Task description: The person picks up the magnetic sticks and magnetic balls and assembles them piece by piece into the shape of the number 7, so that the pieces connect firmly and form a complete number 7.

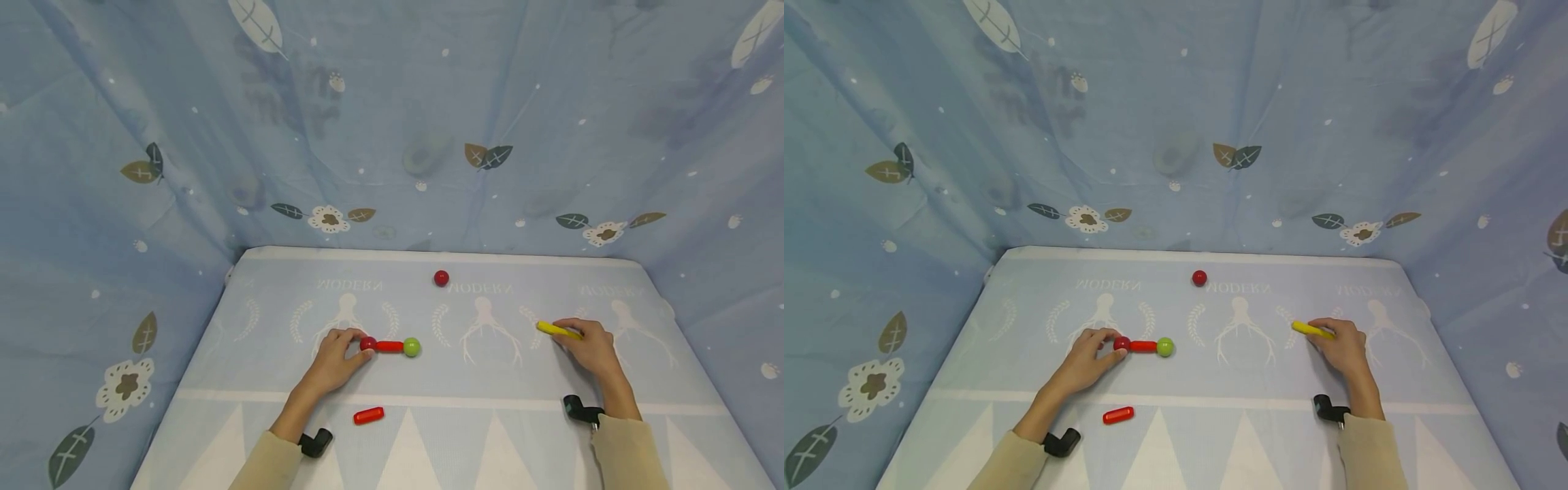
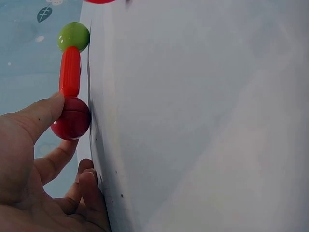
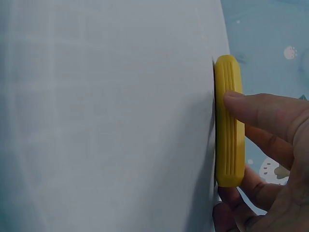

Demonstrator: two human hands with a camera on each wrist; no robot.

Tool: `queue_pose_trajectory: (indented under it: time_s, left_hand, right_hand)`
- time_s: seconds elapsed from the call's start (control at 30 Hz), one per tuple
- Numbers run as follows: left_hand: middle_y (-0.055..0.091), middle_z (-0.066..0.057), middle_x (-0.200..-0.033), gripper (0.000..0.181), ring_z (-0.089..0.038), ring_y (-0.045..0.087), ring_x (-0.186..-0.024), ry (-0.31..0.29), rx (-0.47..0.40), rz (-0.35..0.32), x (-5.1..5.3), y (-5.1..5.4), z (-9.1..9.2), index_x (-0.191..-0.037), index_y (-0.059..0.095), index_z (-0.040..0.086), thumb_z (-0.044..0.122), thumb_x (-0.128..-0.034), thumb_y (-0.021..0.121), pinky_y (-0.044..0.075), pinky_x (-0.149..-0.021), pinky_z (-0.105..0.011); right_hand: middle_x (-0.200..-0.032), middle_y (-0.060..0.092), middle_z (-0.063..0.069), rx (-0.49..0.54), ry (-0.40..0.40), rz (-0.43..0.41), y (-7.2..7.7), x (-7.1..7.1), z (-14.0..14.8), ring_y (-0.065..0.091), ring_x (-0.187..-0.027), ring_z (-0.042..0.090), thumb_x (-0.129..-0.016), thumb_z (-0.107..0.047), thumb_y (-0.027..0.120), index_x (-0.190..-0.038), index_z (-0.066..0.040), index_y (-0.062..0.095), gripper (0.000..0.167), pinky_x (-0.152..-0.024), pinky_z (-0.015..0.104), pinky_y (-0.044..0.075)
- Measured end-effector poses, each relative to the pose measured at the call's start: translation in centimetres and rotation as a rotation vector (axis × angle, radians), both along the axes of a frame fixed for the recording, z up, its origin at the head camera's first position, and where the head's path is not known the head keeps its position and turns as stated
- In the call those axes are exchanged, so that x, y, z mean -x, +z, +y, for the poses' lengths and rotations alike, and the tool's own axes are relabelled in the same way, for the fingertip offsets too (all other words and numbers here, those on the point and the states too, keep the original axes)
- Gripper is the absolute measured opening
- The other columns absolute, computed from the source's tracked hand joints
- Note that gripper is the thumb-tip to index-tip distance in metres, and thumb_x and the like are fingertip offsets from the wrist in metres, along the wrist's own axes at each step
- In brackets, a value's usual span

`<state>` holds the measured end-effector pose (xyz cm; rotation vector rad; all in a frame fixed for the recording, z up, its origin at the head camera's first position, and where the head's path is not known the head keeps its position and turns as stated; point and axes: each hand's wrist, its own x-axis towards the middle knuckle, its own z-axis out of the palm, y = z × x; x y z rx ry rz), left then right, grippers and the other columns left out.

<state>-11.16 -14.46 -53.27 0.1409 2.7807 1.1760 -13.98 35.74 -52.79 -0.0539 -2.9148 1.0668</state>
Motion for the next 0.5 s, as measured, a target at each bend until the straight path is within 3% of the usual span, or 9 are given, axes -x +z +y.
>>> queue_pose_trajectory:
  time_s: [0.17, 0.27, 0.4, 0.5]
  left_hand:
    - [0.053, -0.009, -0.114, 0.033, -0.023, 0.050, -0.101, 0.003, 0.002, -0.005, -0.1, 0.2, 0.0, -0.117, 0.066, 0.016, 0.036, -0.0912, 0.075, 0.045, -0.084, -0.045]
    - [0.053, -0.009, -0.114, 0.033, -0.023, 0.049, -0.100, 0.006, 0.009, -0.011, 0.0, 0.3, 0.1, -0.117, 0.066, 0.017, 0.035, -0.0913, 0.075, 0.045, -0.084, -0.045]
    - [0.053, -0.009, -0.114, 0.033, -0.023, 0.049, -0.100, 0.004, 0.011, -0.014, 0.0, 0.3, 0.1, -0.117, 0.066, 0.016, 0.034, -0.0915, 0.075, 0.045, -0.085, -0.044]
    - [0.053, -0.010, -0.113, 0.033, -0.024, 0.050, -0.101, 0.000, 0.009, -0.013, 0.0, 0.4, 0.1, -0.117, 0.066, 0.016, 0.034, -0.0915, 0.075, 0.045, -0.085, -0.045]
  right_hand:
    - [-0.124, 0.058, 0.034, 0.000, -0.022, -0.044, 0.4, -0.2, 0.0, 0.051, -0.113, 0.052, -0.095, -0.014, 0.068, -0.121, 0.004, 0.066, 0.032, -0.092, 0.065, 0.034]
    - [-0.125, 0.058, 0.032, 0.011, -0.037, -0.067, 0.7, -0.4, -0.2, 0.054, -0.107, 0.046, -0.096, -0.016, 0.067, -0.124, 0.004, 0.065, 0.034, -0.081, 0.055, 0.046]
    - [-0.123, 0.059, 0.029, 0.041, -0.049, -0.079, 1.0, -0.6, -0.3, 0.056, -0.102, 0.040, -0.098, -0.022, 0.066, -0.126, 0.002, 0.064, 0.037, -0.074, 0.042, 0.045]
    - [-0.120, 0.060, 0.027, 0.051, -0.067, -0.074, 1.1, -0.7, -0.5, 0.056, -0.103, 0.039, -0.099, -0.027, 0.065, -0.127, 0.000, 0.064, 0.039, -0.074, 0.039, 0.044]
